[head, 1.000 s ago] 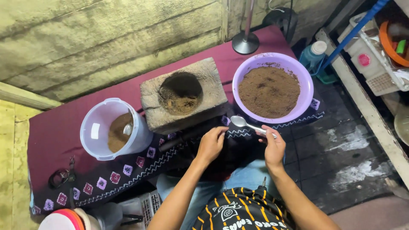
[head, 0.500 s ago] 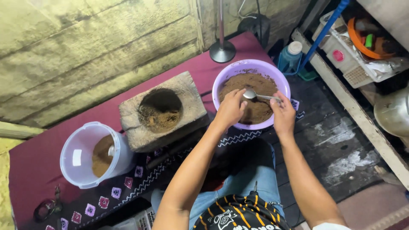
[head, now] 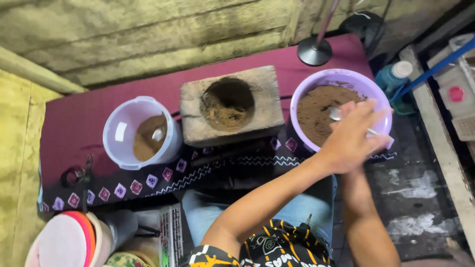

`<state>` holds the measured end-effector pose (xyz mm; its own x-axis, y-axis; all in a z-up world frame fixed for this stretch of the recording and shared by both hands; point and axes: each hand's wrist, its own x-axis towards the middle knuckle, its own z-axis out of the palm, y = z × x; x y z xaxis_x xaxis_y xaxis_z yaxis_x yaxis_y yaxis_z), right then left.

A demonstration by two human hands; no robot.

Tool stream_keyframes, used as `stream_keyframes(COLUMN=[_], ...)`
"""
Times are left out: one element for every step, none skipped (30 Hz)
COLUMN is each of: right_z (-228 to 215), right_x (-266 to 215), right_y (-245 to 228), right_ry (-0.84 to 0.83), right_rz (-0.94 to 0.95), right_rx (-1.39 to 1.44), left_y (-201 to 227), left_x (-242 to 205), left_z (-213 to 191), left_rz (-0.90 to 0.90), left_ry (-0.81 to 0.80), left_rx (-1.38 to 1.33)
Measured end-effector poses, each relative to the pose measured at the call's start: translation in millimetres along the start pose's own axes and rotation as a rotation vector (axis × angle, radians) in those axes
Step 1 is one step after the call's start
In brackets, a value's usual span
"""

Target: Grinding a brown powdery substance using a stone mortar and pestle and transferring it between bowls with a spoon.

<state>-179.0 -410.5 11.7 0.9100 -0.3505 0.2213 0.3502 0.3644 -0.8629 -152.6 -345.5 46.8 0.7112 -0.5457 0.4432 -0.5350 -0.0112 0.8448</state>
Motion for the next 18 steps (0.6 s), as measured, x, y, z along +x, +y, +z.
stream_keyframes(right_z=[-1.9,-4.3,-6.5,-1.6,3.1,8.6,6.5,3.5,-0.2,-13.4,-26.9,-39.4,-23.8,-9.0,5.7,23.0,40.5,58.8], right_x=[-1.1,-2.9,-4.6,-7.2,-9.3,-10.3,-16.4,-23.8,-30.7,-40.1,-49.2,-58.6,-62.4,-68.6,-75.5,-71.2,-67.5,-62.1], right_y=[-8.5,-17.2,-25.6,-31.5,-37.7,-43.5,-37.6,-30.9,-24.5,-2.6,18.7,41.4,45.9,49.3,52.4,47.0,41.1,35.2], right_ry=[-0.015,-0.017,-0.014,-0.033,-0.029,-0.019,-0.034,0.027,0.086,0.078,0.103,0.13,0.126,0.06,-0.005,-0.005,-0.027,-0.05], right_rz=[0.007,0.13,0.257,0.273,0.412,0.551,0.568,0.53,0.487,0.491,0.529,0.56,0.557,0.473,0.384,0.378,0.254,0.126], right_rx=[-0.003,0.234,0.468,0.459,0.688,0.918,0.91,0.699,0.489,0.485,0.279,0.078,0.079,-0.169,-0.415,-0.416,-0.515,-0.612], left_y=[-18.5,-37.0,-55.5,-46.6,-37.4,-28.4,-32.4,-37.4,-42.4,-57.5,-72.1,-87.6,-106.3,-124.7,-143.0,-136.4,-129.2,-122.5], left_x=[-8.1,-17.1,-26.5,-37.4,-48.5,-59.0,-84.7,-110.9,-136.9,-165.5,-194.1,-221.9,-248.8,-276.0,-303.4,-304.4,-305.8,-305.7], left_z=[-2.4,-3.9,-5.3,-23.7,-41.5,-60.3,-76.7,-92.2,-106.6,-126.3,-145.4,-166.7,-188.5,-209.6,-230.5,-242.6,-254.7,-267.7], left_rz=[-0.003,0.141,0.279,0.268,0.27,0.27,0.256,0.21,0.167,0.165,0.104,0.047,0.05,-0.135,-0.323,-0.318,-0.472,-0.626], left_ry=[0.016,-0.067,-0.155,-0.132,-0.183,-0.238,-0.22,-0.195,-0.166,-0.158,-0.015,0.123,0.126,0.158,0.191,0.194,0.106,0.018], left_rx=[0.002,0.27,0.54,0.544,0.755,0.97,0.977,0.706,0.435,0.438,0.509,0.58,0.583,0.77,0.954,0.954,1.025,1.093])
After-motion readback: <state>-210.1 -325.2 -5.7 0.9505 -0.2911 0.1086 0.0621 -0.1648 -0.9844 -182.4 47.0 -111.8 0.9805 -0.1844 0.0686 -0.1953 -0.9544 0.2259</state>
